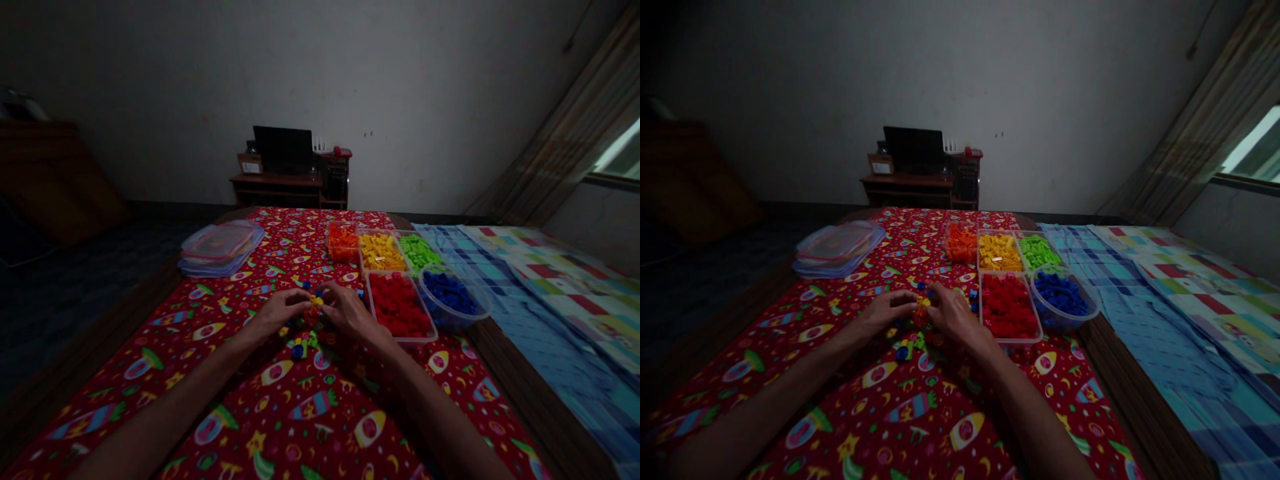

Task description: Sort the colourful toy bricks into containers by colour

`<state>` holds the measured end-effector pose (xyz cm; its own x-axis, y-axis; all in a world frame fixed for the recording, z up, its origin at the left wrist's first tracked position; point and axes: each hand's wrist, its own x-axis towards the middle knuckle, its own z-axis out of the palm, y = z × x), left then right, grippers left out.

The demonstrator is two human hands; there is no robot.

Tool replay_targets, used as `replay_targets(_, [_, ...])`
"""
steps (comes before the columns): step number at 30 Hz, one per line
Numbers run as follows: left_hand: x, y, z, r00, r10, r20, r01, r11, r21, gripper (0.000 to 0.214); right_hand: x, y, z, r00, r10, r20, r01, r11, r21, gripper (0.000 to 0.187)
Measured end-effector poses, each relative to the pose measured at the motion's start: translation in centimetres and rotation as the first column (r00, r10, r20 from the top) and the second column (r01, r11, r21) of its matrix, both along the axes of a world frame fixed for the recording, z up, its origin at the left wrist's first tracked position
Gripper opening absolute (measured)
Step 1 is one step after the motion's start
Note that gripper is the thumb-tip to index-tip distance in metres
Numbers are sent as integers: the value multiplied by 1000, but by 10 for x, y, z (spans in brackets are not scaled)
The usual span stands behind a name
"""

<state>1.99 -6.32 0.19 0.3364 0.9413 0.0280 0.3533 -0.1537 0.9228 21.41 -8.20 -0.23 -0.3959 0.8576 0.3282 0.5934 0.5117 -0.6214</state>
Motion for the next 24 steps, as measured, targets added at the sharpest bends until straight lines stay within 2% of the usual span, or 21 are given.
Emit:
replay_targets(2, [3,-2,2,999,5,49,-3,999,-43,34,-3,-2,1,998,62,-6,-62,998,-4,40])
replay_targets(5, [6,-3,0,997,21,70,-18,998,-54,32,-5,-7,6,994,93,49,-96,994,54,28])
replay_targets(8, [6,-2,-4,997,35,62,-32,998,-45,36,-1,-9,17,991,25,134,-36,996,77,15])
replay_targets(13, [6,-2,-4,1000,11,7,-11,1000,-22,42,16,-5,32,973,-130,190,104,984,142,12])
replay_targets(18, [2,-2,-5,991,-54,-123,65,994,88,40,40,4,41,889,-292,353,250,955,162,11])
replay_targets(21, [-3,1,-8,973,-70,-221,113,976,189,40,60,24,53,817,-431,382,381,902,203,17])
replay_targets(24, [-9,6,-11,965,-7,-264,85,955,285,38,81,49,67,744,-584,325,501,809,307,22])
